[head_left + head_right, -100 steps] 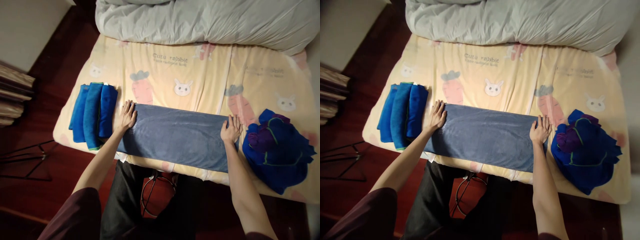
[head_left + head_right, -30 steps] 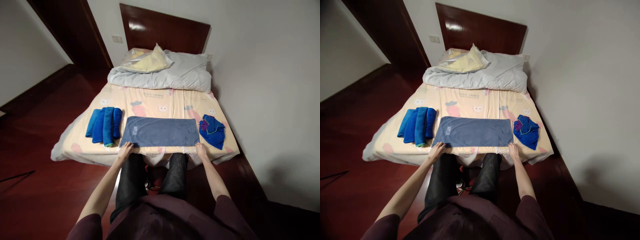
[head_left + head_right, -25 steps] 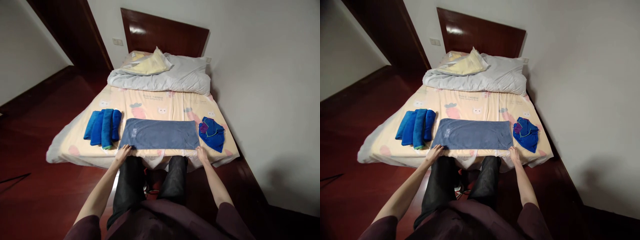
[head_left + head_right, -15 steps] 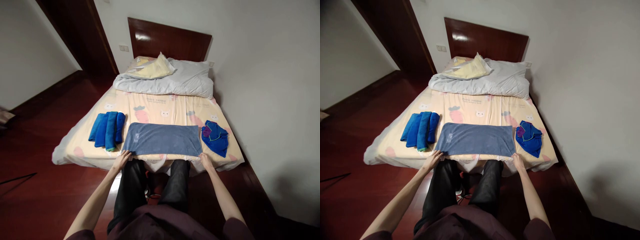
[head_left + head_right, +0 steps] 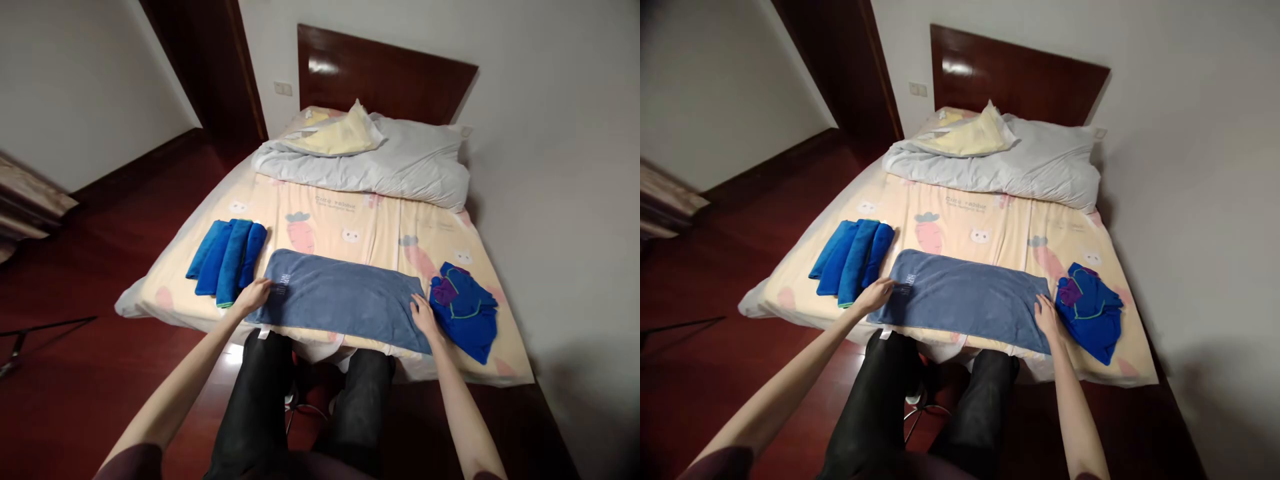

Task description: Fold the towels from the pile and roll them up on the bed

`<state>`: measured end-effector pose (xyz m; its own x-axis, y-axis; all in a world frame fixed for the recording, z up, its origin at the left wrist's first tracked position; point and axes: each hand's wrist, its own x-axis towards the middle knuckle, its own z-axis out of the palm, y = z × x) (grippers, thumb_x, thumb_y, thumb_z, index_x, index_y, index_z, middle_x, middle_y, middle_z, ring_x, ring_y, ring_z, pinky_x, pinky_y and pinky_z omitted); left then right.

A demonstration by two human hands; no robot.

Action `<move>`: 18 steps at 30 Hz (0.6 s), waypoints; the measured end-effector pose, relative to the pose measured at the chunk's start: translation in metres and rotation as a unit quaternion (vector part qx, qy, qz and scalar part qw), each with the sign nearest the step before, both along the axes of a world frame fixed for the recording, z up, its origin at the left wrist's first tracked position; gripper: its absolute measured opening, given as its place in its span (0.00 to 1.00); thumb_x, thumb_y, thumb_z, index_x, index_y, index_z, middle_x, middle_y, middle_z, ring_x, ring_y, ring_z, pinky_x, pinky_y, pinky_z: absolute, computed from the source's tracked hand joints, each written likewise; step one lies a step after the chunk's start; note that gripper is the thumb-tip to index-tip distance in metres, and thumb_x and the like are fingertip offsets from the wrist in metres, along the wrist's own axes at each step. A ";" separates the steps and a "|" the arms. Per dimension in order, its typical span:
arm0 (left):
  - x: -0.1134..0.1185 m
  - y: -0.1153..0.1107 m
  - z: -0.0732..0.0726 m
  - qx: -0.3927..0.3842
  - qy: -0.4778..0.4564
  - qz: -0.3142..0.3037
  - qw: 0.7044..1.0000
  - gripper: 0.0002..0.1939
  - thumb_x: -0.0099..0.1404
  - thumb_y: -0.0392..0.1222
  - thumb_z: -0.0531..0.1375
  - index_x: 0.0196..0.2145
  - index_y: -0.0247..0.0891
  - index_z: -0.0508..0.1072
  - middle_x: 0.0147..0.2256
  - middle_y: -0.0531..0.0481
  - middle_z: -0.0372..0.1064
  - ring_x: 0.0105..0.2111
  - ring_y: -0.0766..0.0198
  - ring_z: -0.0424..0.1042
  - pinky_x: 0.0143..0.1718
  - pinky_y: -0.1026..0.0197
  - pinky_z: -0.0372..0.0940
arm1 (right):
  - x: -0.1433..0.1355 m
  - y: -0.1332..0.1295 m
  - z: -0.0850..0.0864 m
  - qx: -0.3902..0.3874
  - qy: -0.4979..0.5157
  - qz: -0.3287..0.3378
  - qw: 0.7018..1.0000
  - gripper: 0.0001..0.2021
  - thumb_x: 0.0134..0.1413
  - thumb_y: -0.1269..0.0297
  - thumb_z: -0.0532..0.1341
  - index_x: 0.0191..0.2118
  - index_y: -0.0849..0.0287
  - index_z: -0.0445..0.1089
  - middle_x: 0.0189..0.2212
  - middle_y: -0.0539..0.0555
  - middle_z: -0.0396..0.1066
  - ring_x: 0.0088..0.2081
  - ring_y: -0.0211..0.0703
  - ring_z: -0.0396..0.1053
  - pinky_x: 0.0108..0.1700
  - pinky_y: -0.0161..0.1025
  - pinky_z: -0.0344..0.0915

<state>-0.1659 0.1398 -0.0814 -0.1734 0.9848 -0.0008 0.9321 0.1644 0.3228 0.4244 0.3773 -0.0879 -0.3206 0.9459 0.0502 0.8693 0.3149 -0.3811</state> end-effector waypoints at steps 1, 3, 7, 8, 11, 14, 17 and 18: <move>-0.008 0.016 -0.001 0.002 -0.006 0.005 1.000 0.22 0.71 0.37 0.47 0.51 0.40 0.79 0.49 0.40 0.77 0.50 0.54 0.77 0.54 0.55 0.72 | -0.007 0.017 -0.003 -0.004 -0.003 -0.004 1.000 0.23 0.65 0.66 0.52 0.61 0.64 0.73 0.62 0.65 0.72 0.66 0.53 0.67 0.69 0.52 0.62; -0.024 0.050 -0.003 0.004 -0.009 0.005 1.000 0.24 0.72 0.38 0.46 0.52 0.39 0.79 0.51 0.39 0.77 0.50 0.53 0.77 0.55 0.52 0.72 | -0.018 0.051 -0.010 -0.010 -0.014 -0.010 1.000 0.24 0.65 0.66 0.52 0.61 0.66 0.72 0.63 0.66 0.71 0.66 0.53 0.67 0.70 0.52 0.61; -0.050 0.114 -0.011 0.005 0.003 -0.029 1.000 0.26 0.72 0.39 0.47 0.58 0.33 0.77 0.57 0.37 0.75 0.57 0.50 0.73 0.62 0.50 0.68 | -0.025 0.108 -0.030 0.003 -0.044 -0.002 0.999 0.24 0.66 0.67 0.51 0.62 0.66 0.72 0.64 0.66 0.70 0.66 0.51 0.66 0.70 0.52 0.60; -0.055 0.127 -0.014 0.009 0.009 -0.036 0.999 0.26 0.72 0.39 0.47 0.59 0.32 0.76 0.57 0.37 0.75 0.58 0.50 0.72 0.63 0.50 0.67 | -0.024 0.118 -0.034 0.006 -0.050 0.005 0.999 0.23 0.66 0.68 0.51 0.62 0.66 0.72 0.64 0.65 0.70 0.65 0.51 0.66 0.69 0.51 0.60; -0.067 0.161 -0.021 0.009 0.017 -0.049 0.999 0.26 0.72 0.39 0.47 0.58 0.34 0.77 0.56 0.39 0.76 0.57 0.51 0.72 0.65 0.51 0.65 | -0.019 0.141 -0.045 0.017 -0.063 0.028 0.998 0.22 0.66 0.67 0.52 0.59 0.66 0.75 0.60 0.65 0.73 0.62 0.51 0.67 0.66 0.50 0.62; -0.075 0.180 -0.027 -0.031 -0.001 -0.076 0.997 0.24 0.70 0.40 0.50 0.55 0.39 0.80 0.50 0.44 0.79 0.52 0.54 0.75 0.62 0.54 0.66 | -0.013 0.155 -0.048 0.039 -0.064 0.047 0.996 0.18 0.66 0.64 0.53 0.50 0.62 0.79 0.51 0.64 0.78 0.56 0.55 0.69 0.61 0.52 0.64; -0.079 0.188 -0.030 -0.060 -0.043 -0.092 0.993 0.22 0.67 0.42 0.53 0.53 0.44 0.81 0.49 0.47 0.79 0.50 0.58 0.76 0.60 0.59 0.66 | -0.006 0.164 -0.045 0.032 -0.044 0.088 0.995 0.15 0.65 0.59 0.56 0.40 0.58 0.80 0.43 0.62 0.80 0.49 0.56 0.71 0.57 0.53 0.66; -0.080 0.189 -0.030 -0.062 -0.059 -0.087 0.993 0.21 0.67 0.42 0.54 0.52 0.44 0.82 0.49 0.48 0.79 0.50 0.58 0.76 0.60 0.60 0.65 | -0.005 0.167 -0.044 0.023 -0.033 0.101 0.994 0.15 0.65 0.58 0.57 0.38 0.57 0.80 0.41 0.61 0.80 0.47 0.56 0.72 0.56 0.53 0.66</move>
<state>-0.2458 0.3287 -0.1118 0.0073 0.9909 -0.1344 0.9071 0.0500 0.4179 0.4195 0.5438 -0.1322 -0.5080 0.8589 0.0653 0.8088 0.5018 -0.3067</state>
